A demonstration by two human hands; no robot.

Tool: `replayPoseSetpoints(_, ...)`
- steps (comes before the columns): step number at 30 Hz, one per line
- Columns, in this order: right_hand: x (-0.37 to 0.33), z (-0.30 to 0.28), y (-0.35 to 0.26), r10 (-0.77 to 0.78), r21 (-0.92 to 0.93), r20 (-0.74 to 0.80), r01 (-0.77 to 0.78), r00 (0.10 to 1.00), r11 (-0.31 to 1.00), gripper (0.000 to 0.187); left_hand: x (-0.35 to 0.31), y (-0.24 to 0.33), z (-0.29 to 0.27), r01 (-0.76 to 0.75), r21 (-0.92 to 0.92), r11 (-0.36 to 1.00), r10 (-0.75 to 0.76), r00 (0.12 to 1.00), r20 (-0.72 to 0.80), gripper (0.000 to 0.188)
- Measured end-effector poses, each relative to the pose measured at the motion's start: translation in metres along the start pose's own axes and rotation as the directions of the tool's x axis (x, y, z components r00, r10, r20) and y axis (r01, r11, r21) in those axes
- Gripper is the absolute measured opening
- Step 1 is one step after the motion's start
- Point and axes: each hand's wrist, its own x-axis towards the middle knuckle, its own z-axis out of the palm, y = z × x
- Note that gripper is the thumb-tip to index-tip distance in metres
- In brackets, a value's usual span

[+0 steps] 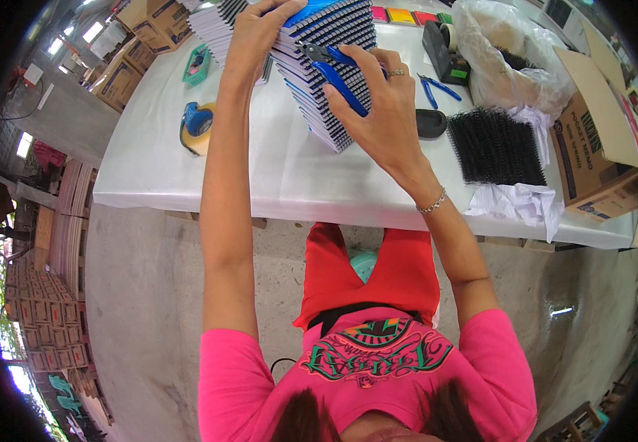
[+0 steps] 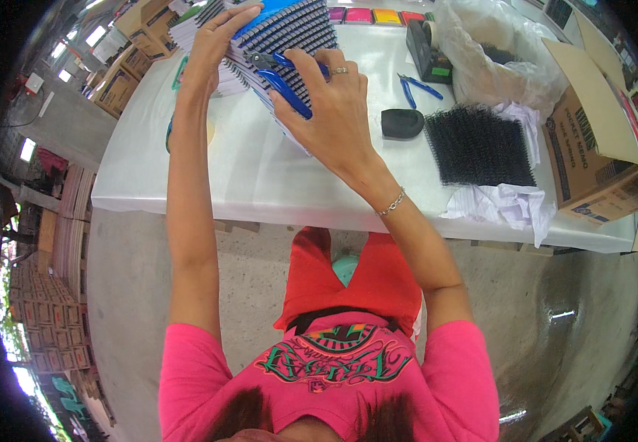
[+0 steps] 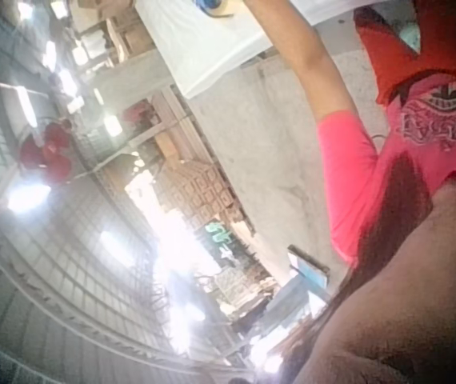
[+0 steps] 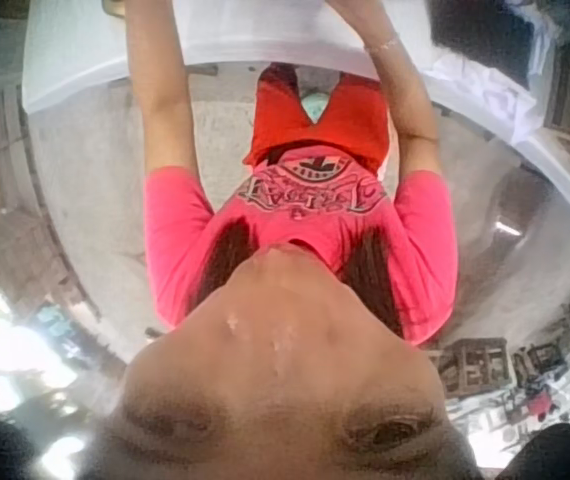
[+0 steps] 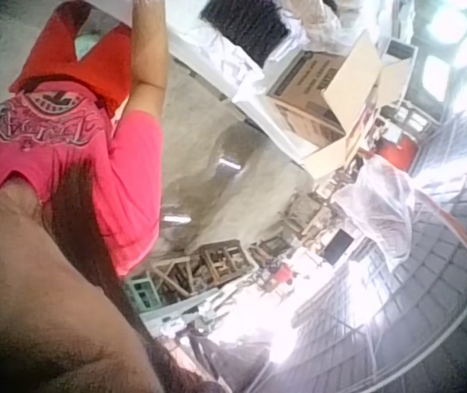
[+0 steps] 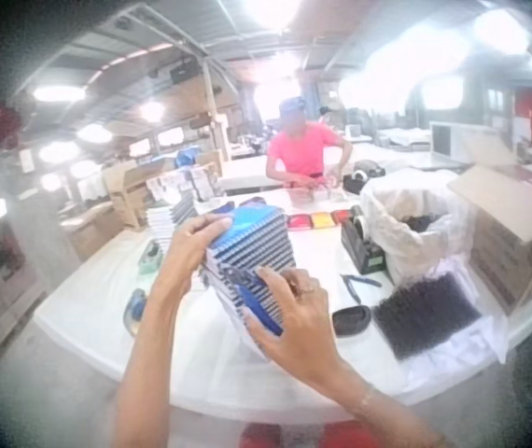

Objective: The person uses pliers to trim the spiral binding of stacked notebooks. They repeatedly cut small sections of the metal spiral and place the removed pieces on the table. The person works on multiple notebooks in a repetitive manner.

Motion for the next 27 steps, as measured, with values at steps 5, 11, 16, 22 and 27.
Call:
replayPoseSetpoints(5, -0.001, 0.003, -0.001, 0.298, 0.506, 0.323, -0.43, 0.898, 0.748, 0.04, 0.0, -0.001, 0.0, -0.024, 0.008, 1.0, 0.024, 0.999, -0.028, 0.036)
replayPoseSetpoints(11, 0.005, -0.004, 0.007, 0.277, 0.513, 0.343, -0.426, 0.898, 0.745, 0.042, -0.001, 0.001, 0.0, 0.003, 0.011, 1.0, -0.003, 1.0, -0.03, 0.038)
replayPoseSetpoints(16, -0.011, 0.001, 0.001, 0.073, 0.057, 0.035, -0.075, 0.997, 0.996, 0.053, -0.002, 0.0, -0.001, -0.022, 0.029, 0.999, 0.023, 0.999, -0.028, 0.04)
replayPoseSetpoints(22, -0.016, 0.012, 0.006, 0.037, 0.004, 0.009, -0.037, 0.999, 0.999, 0.055, -0.002, 0.003, 0.0, -0.001, 0.018, 1.0, 0.001, 1.0, -0.01, 0.04)
replayPoseSetpoints(27, -0.008, 0.005, 0.0, 0.276, 0.32, 0.287, -0.363, 0.917, 0.875, 0.047, -0.003, 0.001, -0.001, -0.023, 0.036, 0.999, 0.024, 0.999, -0.033, 0.039)
